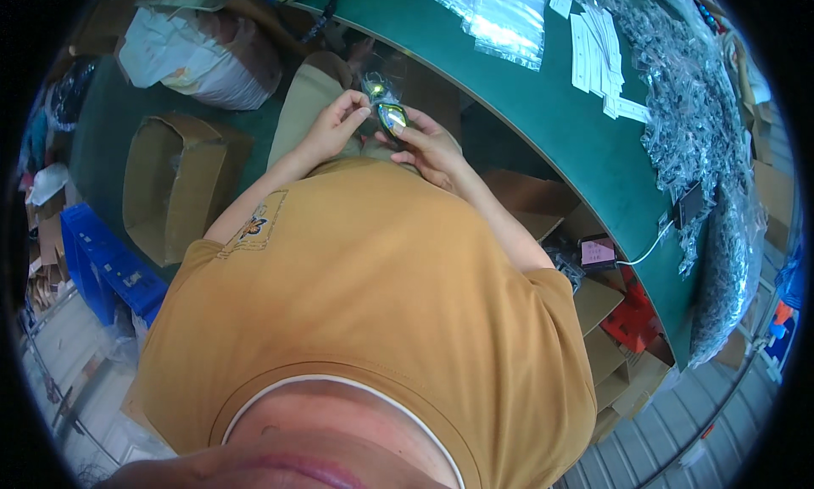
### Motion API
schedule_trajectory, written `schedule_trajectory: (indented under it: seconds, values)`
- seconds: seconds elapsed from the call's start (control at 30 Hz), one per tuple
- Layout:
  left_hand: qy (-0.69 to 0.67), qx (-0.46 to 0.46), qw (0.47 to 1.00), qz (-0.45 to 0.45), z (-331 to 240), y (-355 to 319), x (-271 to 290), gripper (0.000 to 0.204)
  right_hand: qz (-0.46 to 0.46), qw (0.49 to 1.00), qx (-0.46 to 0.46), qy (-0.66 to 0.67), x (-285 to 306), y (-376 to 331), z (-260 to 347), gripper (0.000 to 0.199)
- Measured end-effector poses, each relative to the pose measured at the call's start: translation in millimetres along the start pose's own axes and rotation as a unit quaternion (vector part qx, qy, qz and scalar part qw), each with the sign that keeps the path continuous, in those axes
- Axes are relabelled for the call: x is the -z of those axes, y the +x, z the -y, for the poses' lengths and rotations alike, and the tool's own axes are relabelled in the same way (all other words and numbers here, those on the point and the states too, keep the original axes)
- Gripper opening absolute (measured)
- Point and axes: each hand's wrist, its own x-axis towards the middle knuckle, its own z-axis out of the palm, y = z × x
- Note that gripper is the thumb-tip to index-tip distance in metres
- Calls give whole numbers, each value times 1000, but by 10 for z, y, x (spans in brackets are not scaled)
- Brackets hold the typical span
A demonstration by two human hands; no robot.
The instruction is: The recorder is packaging swimming goggles into small plastic bags at a factory workbench.
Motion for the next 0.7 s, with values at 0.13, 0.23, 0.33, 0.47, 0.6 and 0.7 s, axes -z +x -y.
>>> schedule_trajectory:
  seconds: [0.13,0.23,0.33,0.47,0.6,0.7]
  values:
    - [138,-78,987,-33,-175,15,-72,7,-19,999,32,-29,10,85,-118,46]
    - [209,-144,967,-33,-253,16,-151,9,-32,998,49,-19,0,144,-141,45]
    - [238,-148,960,-16,-282,-8,-180,10,-74,994,78,-26,-51,179,-155,46]
    - [267,-136,954,22,-227,-2,-195,9,-140,981,124,-47,-90,288,-214,47]
    - [211,-104,971,32,-141,10,-201,10,-192,967,153,-75,-133,409,-256,43]
    - [113,-45,993,-2,-90,9,-244,19,-188,964,171,-75,-205,418,-274,31]
